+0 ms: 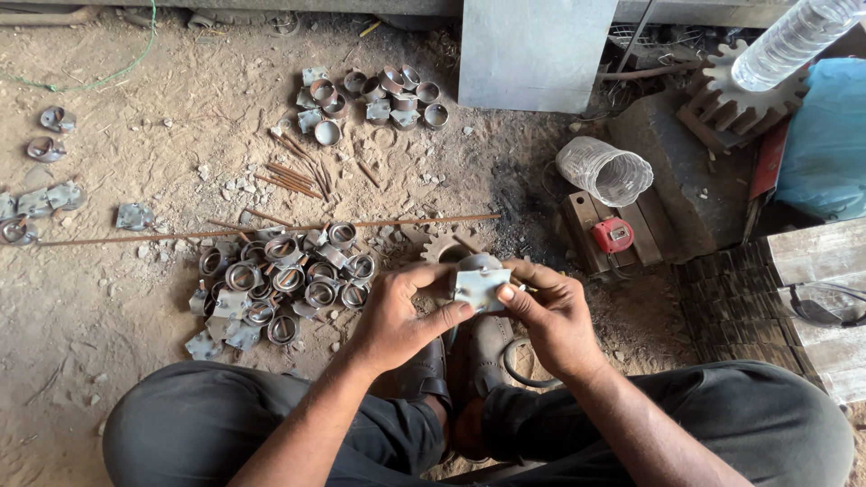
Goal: The person sits on the ground and welds small metal rings onto a larger gear-like metal piece using a handheld welding tool. The person then picks up a metal ring and a welding rod, preparing to weld another piece.
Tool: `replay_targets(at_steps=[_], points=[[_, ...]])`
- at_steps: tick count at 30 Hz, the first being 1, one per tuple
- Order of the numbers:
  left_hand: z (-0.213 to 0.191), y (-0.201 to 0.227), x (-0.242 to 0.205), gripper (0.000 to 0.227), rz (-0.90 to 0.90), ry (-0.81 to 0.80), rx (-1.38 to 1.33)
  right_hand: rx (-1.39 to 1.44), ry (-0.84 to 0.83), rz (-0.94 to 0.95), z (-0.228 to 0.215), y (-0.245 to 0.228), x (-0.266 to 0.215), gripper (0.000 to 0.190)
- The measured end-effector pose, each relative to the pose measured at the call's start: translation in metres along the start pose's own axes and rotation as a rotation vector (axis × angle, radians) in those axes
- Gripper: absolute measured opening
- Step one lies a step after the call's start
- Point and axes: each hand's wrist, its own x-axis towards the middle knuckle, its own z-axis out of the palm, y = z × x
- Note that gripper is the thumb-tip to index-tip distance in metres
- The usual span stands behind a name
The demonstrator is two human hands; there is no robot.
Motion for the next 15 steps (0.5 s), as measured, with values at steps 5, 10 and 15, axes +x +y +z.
replay_targets(at_steps=[5, 10, 15], points=[[0.002, -0.002, -0.002, 0.038, -0.015, 0.094, -0.027, -0.254, 0.134, -0.016, -0.009, -0.006, 0.009, 0.028], [0.000, -0.004, -0.002, 0.039, 0.111, 0.280, 0.407, -0.036, 0.261, -0.106, -0.012, -0.054, -0.002, 0.022], [0.000, -0.006, -0.001, 0.039, 0.157, 0.335, 0.434, -0.543, 0.240, -0.549, 0.024, -0.071, -0.023, 0.017]])
